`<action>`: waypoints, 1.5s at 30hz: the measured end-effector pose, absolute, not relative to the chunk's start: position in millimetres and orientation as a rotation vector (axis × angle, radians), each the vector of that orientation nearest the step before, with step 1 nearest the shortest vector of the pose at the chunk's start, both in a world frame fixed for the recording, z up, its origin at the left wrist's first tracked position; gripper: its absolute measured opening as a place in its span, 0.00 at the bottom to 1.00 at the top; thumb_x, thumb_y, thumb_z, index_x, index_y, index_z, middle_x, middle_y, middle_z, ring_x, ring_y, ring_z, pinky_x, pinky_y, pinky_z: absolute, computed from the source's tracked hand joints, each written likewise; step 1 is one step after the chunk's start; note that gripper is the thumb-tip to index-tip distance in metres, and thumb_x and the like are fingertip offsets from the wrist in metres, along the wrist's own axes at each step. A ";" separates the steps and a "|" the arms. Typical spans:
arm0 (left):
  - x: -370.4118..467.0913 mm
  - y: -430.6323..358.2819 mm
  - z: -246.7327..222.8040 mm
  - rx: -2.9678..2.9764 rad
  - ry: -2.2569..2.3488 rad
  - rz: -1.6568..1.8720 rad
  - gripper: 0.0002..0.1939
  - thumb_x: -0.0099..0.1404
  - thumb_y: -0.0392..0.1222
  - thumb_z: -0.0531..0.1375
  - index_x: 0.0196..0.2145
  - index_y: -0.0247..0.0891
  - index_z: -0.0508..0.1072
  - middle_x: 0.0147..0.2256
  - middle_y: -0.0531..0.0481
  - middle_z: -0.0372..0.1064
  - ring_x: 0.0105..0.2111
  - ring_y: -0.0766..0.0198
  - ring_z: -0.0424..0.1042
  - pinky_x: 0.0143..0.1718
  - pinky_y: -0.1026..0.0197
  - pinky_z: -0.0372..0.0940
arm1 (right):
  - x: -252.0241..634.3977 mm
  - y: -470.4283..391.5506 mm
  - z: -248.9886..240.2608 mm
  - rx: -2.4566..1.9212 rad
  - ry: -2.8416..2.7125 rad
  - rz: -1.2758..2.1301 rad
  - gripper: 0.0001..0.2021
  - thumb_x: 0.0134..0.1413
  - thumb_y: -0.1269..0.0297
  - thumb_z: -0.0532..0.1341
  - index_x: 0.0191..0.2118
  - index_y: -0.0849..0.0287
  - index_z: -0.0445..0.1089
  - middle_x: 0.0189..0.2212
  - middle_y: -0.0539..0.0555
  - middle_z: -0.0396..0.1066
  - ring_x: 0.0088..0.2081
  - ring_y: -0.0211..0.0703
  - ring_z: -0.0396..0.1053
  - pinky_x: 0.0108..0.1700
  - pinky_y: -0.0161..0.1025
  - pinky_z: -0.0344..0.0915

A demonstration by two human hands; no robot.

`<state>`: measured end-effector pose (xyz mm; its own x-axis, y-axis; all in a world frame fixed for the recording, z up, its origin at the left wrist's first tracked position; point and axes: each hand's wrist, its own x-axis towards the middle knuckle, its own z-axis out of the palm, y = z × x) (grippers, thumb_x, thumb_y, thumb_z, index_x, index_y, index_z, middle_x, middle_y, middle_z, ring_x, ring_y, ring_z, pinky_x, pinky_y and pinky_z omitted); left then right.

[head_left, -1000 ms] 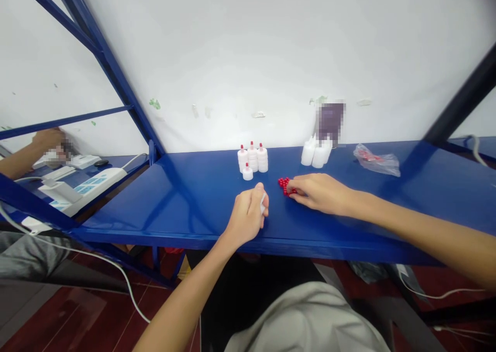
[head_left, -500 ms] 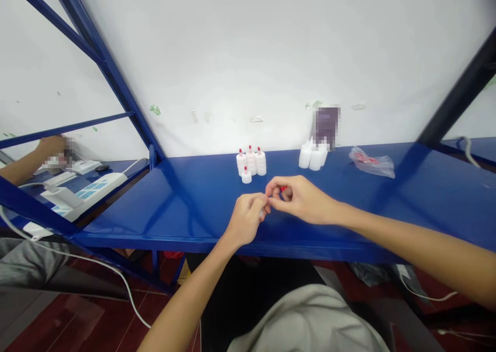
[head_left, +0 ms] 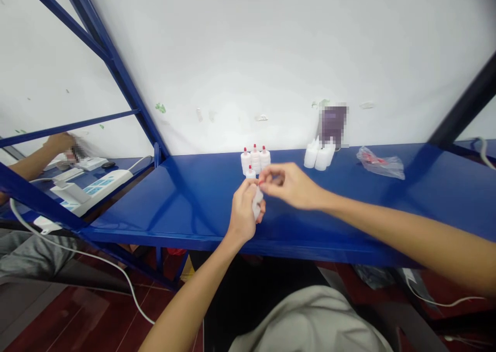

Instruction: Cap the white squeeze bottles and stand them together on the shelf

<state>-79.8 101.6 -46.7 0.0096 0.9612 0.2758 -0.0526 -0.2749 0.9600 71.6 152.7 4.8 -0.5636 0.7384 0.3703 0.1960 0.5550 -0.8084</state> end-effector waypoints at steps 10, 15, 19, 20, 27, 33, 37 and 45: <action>-76.8 103.6 -45.5 1.548 1.141 1.197 0.20 0.68 0.48 0.47 0.25 0.36 0.68 0.18 0.55 0.59 0.15 0.71 0.58 0.18 0.66 0.51 | 34.9 242.0 7.0 -1.124 -2.233 0.308 0.09 0.53 0.70 0.61 0.37 0.63 0.78 0.29 0.56 0.76 0.32 0.42 0.71 0.36 0.38 0.62; -79.3 104.2 -49.7 1.629 1.158 1.176 0.20 0.69 0.47 0.46 0.25 0.36 0.69 0.18 0.55 0.61 0.17 0.70 0.59 0.21 0.66 0.53 | 42.0 231.4 2.9 -1.119 -2.299 0.285 0.10 0.55 0.67 0.61 0.40 0.63 0.77 0.28 0.55 0.76 0.31 0.42 0.71 0.35 0.38 0.61; -79.9 104.9 -50.5 1.629 1.147 1.175 0.18 0.67 0.44 0.46 0.25 0.37 0.69 0.18 0.55 0.61 0.17 0.69 0.59 0.22 0.65 0.53 | 80.2 207.8 7.3 -1.084 -2.441 0.218 0.07 0.54 0.69 0.60 0.36 0.59 0.76 0.25 0.51 0.74 0.27 0.40 0.69 0.33 0.37 0.60; -79.9 105.1 -50.4 1.631 1.141 1.171 0.18 0.66 0.43 0.46 0.24 0.37 0.69 0.18 0.55 0.61 0.17 0.69 0.59 0.22 0.65 0.53 | 91.7 201.2 7.0 -1.099 -2.494 0.209 0.06 0.54 0.69 0.60 0.35 0.58 0.76 0.23 0.50 0.73 0.26 0.39 0.68 0.33 0.37 0.59; -79.6 103.9 -49.1 1.640 1.148 1.140 0.17 0.66 0.42 0.47 0.25 0.37 0.69 0.19 0.55 0.62 0.17 0.69 0.60 0.22 0.66 0.53 | 136.5 173.9 -7.7 -1.099 -2.711 0.283 0.05 0.53 0.69 0.62 0.35 0.56 0.75 0.24 0.50 0.75 0.25 0.41 0.69 0.29 0.37 0.56; -79.5 103.9 -50.8 1.628 1.146 1.123 0.18 0.67 0.43 0.46 0.25 0.37 0.69 0.18 0.54 0.63 0.17 0.69 0.59 0.21 0.66 0.53 | 128.6 174.0 -14.2 -1.017 -2.782 0.211 0.07 0.59 0.70 0.58 0.34 0.56 0.73 0.25 0.52 0.74 0.25 0.40 0.68 0.29 0.36 0.55; -80.0 104.7 -50.9 1.628 1.152 1.130 0.18 0.69 0.44 0.45 0.26 0.37 0.69 0.16 0.55 0.63 0.17 0.68 0.60 0.23 0.66 0.55 | 122.7 171.1 -10.2 -0.994 -2.734 0.245 0.08 0.60 0.69 0.57 0.35 0.57 0.74 0.24 0.51 0.73 0.24 0.39 0.66 0.29 0.36 0.55; -79.8 104.4 -50.7 1.669 1.158 1.127 0.19 0.69 0.44 0.45 0.27 0.37 0.69 0.16 0.55 0.62 0.18 0.68 0.60 0.25 0.66 0.56 | 125.7 171.1 -0.2 -1.163 -2.829 0.063 0.08 0.59 0.62 0.60 0.42 0.56 0.74 0.36 0.55 0.77 0.36 0.45 0.72 0.32 0.36 0.56</action>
<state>-79.8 104.4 -50.7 0.1852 0.9571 0.2229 0.2485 -0.2650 0.9317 125.7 171.1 -0.2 -0.7083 0.7034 0.0602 0.7000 0.7108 -0.0692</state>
